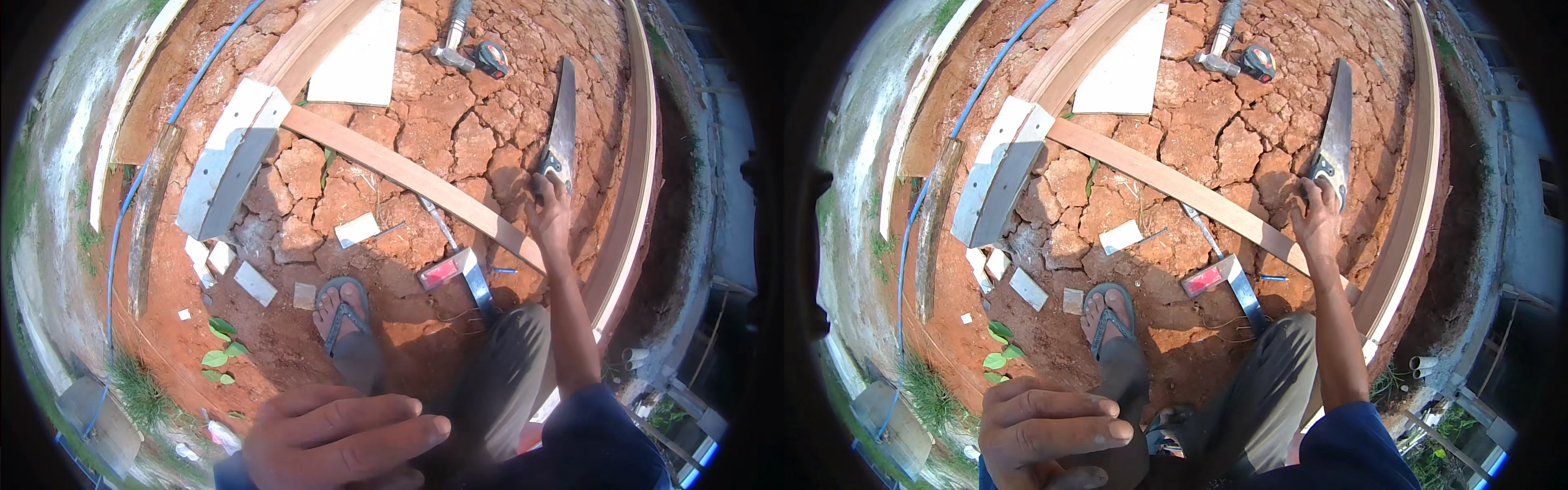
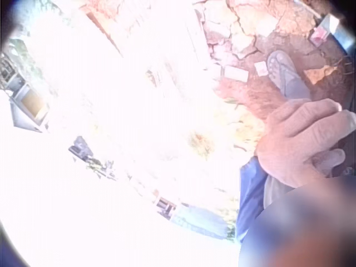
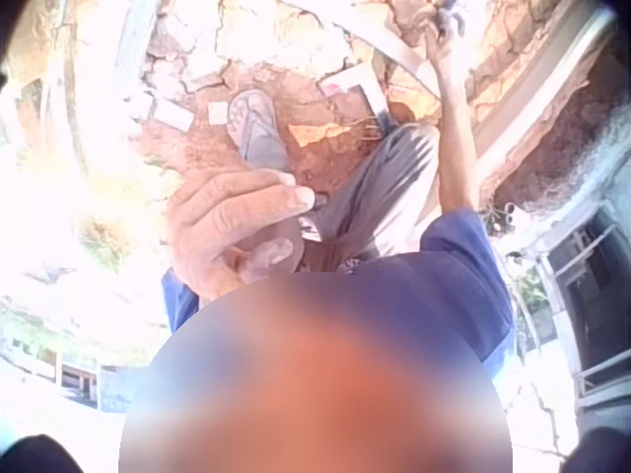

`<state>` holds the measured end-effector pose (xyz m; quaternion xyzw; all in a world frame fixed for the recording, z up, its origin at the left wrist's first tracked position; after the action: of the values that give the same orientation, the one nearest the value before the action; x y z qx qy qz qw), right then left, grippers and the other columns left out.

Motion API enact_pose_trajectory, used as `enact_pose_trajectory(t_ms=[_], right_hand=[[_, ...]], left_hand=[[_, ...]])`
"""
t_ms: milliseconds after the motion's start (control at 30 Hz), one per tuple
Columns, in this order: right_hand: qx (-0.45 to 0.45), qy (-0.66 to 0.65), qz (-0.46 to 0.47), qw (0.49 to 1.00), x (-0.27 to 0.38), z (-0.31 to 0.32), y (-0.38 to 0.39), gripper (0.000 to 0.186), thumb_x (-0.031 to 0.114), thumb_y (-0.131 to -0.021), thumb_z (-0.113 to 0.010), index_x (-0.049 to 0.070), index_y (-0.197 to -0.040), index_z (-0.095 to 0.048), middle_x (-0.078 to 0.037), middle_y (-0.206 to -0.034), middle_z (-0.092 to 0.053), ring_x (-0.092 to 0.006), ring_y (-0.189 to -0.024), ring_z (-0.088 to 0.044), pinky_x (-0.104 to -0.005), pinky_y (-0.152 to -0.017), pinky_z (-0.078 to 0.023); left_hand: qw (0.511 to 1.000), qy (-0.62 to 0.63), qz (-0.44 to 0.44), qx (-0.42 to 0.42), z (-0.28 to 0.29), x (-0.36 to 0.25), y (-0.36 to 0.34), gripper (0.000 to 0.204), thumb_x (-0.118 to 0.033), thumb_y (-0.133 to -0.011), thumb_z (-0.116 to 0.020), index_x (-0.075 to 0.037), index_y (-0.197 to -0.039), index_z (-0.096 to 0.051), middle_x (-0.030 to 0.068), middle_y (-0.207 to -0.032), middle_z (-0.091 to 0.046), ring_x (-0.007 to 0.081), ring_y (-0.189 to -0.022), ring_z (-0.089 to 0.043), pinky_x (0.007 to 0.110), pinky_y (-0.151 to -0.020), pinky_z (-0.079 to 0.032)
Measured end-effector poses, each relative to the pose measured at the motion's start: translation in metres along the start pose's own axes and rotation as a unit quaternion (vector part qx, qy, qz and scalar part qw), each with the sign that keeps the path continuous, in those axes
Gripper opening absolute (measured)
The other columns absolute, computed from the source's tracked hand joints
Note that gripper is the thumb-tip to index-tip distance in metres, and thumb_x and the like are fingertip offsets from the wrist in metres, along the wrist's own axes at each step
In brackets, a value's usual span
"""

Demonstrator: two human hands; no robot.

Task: The person measures a wooden plank with a tape measure, marks it with a pencil using a try square, and then cuts the plank with a hand saw. The cut piece is separated and set aside.

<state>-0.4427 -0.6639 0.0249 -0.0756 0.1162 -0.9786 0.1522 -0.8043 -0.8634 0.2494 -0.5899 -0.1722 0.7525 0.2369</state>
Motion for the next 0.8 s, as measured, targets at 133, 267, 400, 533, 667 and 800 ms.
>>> enact_pose_trajectory(t_ms=[133,267,400,533,667,800], right_hand=[[0.184,-0.21,-0.052,0.959,0.078,0.009,0.073,0.02,0.018,-0.092,-0.073,0.004,-0.105,-0.068,-0.017,-0.083,-0.07,-0.0399,-0.081,-0.071,-0.0479,-0.074,-0.057],[0.27,-0.13,-0.171,0.938,0.086,-0.002,0.137,0.06,0.019,-0.085,-0.078,0.013,-0.14,-0.053,-0.018,-0.121,-0.061,-0.0395,-0.121,-0.057,-0.0485,-0.102,-0.05],[0.186,-0.153,-0.144,0.96,0.093,0.003,0.144,0.055,0.012,-0.086,-0.074,0.01,-0.137,-0.053,-0.019,-0.119,-0.06,-0.0409,-0.119,-0.058,-0.0497,-0.1,-0.05],[0.178,-0.368,-0.085,0.909,0.148,0.025,0.128,0.057,0.002,-0.082,-0.065,0.007,-0.136,-0.05,-0.024,-0.118,-0.062,-0.0449,-0.107,-0.063,-0.0515,-0.091,-0.051],[0.252,-0.564,-0.054,0.785,0.175,0.031,0.118,0.037,0.014,-0.09,-0.066,0.006,-0.126,-0.062,-0.023,-0.114,-0.067,-0.043,-0.11,-0.064,-0.0484,-0.091,-0.052],[0.05,-0.247,-0.291,0.923,0.087,0.012,0.133,0.027,0.018,-0.094,-0.063,0.009,-0.118,-0.073,-0.014,-0.123,-0.068,-0.0341,-0.127,-0.058,-0.0457,-0.101,-0.048]], left_hand=[[0.961,-0.129,0.243,-0.036,0.02,0.047,0.049,0.045,-0.013,-0.09,-0.072,-0.003,-0.133,-0.064,0.0188,-0.118,-0.069,0.0323,-0.096,-0.071,0.042,-0.078,-0.056],[0.866,-0.197,0.459,0.03,0.0,0.111,0.126,0.052,-0.019,-0.093,-0.072,-0.002,-0.14,-0.058,0.0192,-0.124,-0.066,0.0354,-0.114,-0.064,0.044,-0.097,-0.049],[0.861,-0.158,0.46,0.144,-0.026,0.127,0.184,0.065,-0.026,-0.094,-0.07,-0.001,-0.149,-0.046,0.0222,-0.14,-0.056,0.0365,-0.131,-0.054,0.044,-0.108,-0.042],[0.913,-0.079,0.398,0.049,-0.029,0.134,0.165,0.076,-0.025,-0.091,-0.073,0.003,-0.153,-0.039,0.0271,-0.144,-0.052,0.0405,-0.136,-0.048,0.047,-0.112,-0.039],[0.835,0.124,0.493,0.21,-0.049,0.177,0.129,0.068,-0.02,-0.095,-0.071,0.004,-0.151,-0.041,0.0205,-0.123,-0.065,0.0284,-0.107,-0.067,0.037,-0.089,-0.054],[0.728,0.197,0.572,0.322,-0.071,0.196,0.127,0.055,-0.016,-0.095,-0.072,0.004,-0.142,-0.053,0.0119,-0.11,-0.071,0.0178,-0.088,-0.07,0.031,-0.076,-0.058]])
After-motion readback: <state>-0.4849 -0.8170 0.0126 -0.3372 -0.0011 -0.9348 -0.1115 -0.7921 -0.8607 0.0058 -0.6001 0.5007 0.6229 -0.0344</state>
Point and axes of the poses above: each hand's wrist, its own y-axis away from the middle knuckle, its own z-axis out of the back of the hand, x = y × z, the point moved 5 cm from there along -y, towards the middle knuckle
